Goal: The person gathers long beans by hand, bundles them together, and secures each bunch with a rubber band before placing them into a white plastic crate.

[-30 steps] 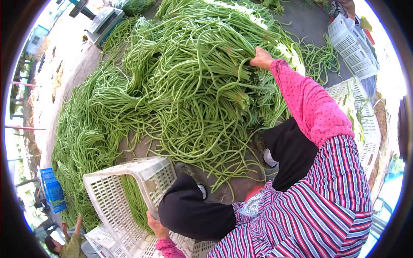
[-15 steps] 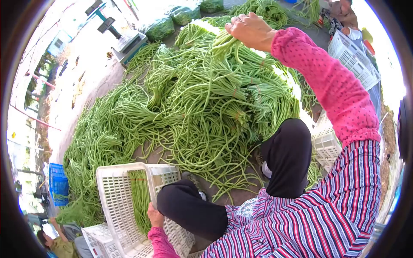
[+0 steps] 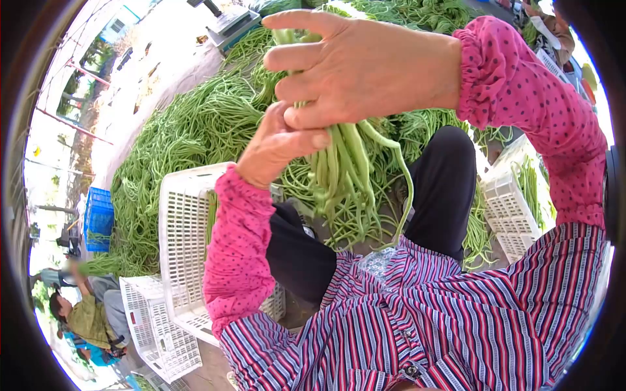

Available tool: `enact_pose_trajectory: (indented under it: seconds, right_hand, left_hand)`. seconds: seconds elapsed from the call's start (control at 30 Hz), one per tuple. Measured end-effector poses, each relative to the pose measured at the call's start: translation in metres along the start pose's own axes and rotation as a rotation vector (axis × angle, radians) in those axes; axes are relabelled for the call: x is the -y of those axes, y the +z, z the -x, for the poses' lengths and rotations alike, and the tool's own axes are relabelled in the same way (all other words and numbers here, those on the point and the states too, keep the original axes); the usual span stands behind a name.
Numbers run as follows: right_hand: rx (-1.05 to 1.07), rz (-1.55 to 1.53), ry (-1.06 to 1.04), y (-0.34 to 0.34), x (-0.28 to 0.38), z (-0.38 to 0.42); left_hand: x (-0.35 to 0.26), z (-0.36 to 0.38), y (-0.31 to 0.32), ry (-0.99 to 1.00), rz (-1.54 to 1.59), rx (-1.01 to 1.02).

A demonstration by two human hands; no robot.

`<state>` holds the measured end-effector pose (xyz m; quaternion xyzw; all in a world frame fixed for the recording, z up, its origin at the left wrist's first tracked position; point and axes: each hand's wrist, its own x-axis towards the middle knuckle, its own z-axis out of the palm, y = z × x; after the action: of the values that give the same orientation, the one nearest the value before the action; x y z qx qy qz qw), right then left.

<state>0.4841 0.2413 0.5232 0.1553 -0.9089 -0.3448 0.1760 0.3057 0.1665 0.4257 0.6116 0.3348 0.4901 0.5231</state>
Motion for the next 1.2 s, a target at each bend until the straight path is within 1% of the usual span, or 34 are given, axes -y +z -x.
enact_pose_trajectory:
  seconds: [0.03,0.07,0.1,0.13,0.17,0.2,0.23,0.27,0.3,0.33,0.4,0.43,0.5,0.53,0.57,0.6,0.63,0.7,0.73,0.77,0.8,0.83,0.87,0.9,0.93,0.97,1.03,1.07,1.13,1.17,1.2]
  right_hand:
    - [-0.03,-0.084,-0.033,0.0,0.002,-0.002]
    - [-0.028,-0.028,0.01,0.002,0.004,-0.001]
    - [-0.036,-0.024,0.013,0.009,0.004,0.001]
    - [-0.212,0.008,0.203,0.022,0.002,0.004]
    - [-0.387,0.036,0.391,0.033,0.0,0.006]
    - [-0.395,0.033,0.39,0.041,-0.002,0.01]
    - [-0.435,-0.137,0.594,0.049,-0.005,0.016]
    - [-0.472,-0.316,0.794,0.056,-0.005,0.02]
    - [-0.439,-0.541,0.821,0.066,0.002,0.025]
    - [-0.401,-0.765,0.84,0.075,0.01,0.029]
    - [-0.251,-1.246,0.842,0.081,0.03,0.026]
    - [-0.259,-1.248,0.833,0.088,0.041,0.021]
    - [-0.38,-1.532,0.976,0.105,0.059,0.014]
    - [-0.384,-1.536,0.97,0.112,0.058,0.013]
    - [-0.357,-1.436,0.987,0.118,0.057,0.013]
    - [-0.33,-1.333,1.001,0.121,0.056,0.013]
    - [-0.332,-1.332,0.999,0.125,0.056,0.011]
    - [-0.281,-1.317,1.048,0.135,0.062,0.009]
    - [-0.29,-1.268,1.066,0.145,0.069,0.008]
    - [-0.282,-1.276,1.066,0.152,0.077,0.007]
    - [-0.275,-1.301,1.167,0.157,0.086,0.007]
    - [-0.263,-1.326,1.268,0.16,0.099,0.007]
    - [-0.277,-1.283,1.262,0.169,0.111,0.012]
    - [-0.266,-1.305,1.254,0.173,0.122,0.02]
    - [-0.26,-1.34,1.293,0.175,0.132,0.027]
    - [-0.256,-1.37,1.332,0.174,0.135,0.028]
    - [-0.321,-1.485,1.583,0.17,0.115,0.03]
    - [-0.427,-1.466,1.605,0.176,0.106,0.031]
    - [-0.432,-1.427,1.59,0.172,0.09,0.022]
    - [-0.439,-1.39,1.567,0.17,0.085,0.015]
    - [-0.478,-1.423,1.545,0.174,0.087,0.01]
  left_hand:
    - [0.004,0.002,0.01,0.0,0.079,-0.05]
    - [0.003,0.003,0.011,-0.003,0.069,-0.051]
    - [0.003,0.003,0.011,-0.063,0.225,-0.01]
    - [0.003,0.003,0.01,-0.125,0.382,0.03]
    - [0.005,0.006,0.01,-0.13,0.377,0.026]
    - [0.009,0.011,0.008,-0.118,0.44,-0.06]
    - [0.014,0.014,0.004,-0.103,0.501,-0.147]
    - [0.019,0.015,-0.006,-0.102,0.466,-0.157]
    - [0.024,0.016,-0.011,-0.101,0.457,-0.17]
    - [0.028,0.016,-0.017,-0.09,0.516,-0.2]
    - [0.036,0.013,-0.027,-0.076,0.583,-0.224]
    - [0.041,0.012,-0.031,-0.073,0.574,-0.23]
    - [0.051,0.009,-0.039,-0.089,0.532,-0.237]
    - [0.056,0.006,-0.038,-0.094,0.512,-0.304]
    - [0.06,0.003,-0.04,-0.093,0.508,-0.307]
    - [0.064,0.003,-0.042,-0.101,0.574,-0.332]
    - [0.069,0.001,-0.045,-0.11,0.642,-0.355]
    - [0.078,-0.003,-0.049,-0.1,0.664,-0.372]
    - [0.083,-0.004,-0.05,-0.101,0.678,-0.423]
    - [0.086,-0.006,-0.051,-0.103,0.693,-0.477]
    - [0.088,-0.009,-0.052,-0.115,0.761,-0.553]
    - [0.089,-0.009,-0.056,-0.118,0.769,-0.567]
    - [0.093,-0.011,-0.062,-0.101,0.756,-0.639]
    - [0.097,-0.013,-0.07,-0.084,0.739,-0.713]
    - [0.101,-0.016,-0.085,-0.029,0.823,-0.758]
    - [0.095,-0.016,-0.094,-0.006,0.778,-0.732]
    - [0.092,-0.019,-0.103,0.03,0.809,-0.767]
    - [0.09,-0.02,-0.102,0.029,0.808,-0.767]
    - [0.089,-0.025,-0.09,-0.067,0.827,-0.753]
    - [0.089,-0.03,-0.083,-0.076,0.834,-0.745]
    - [0.09,-0.034,-0.076,-0.098,0.808,-0.662]
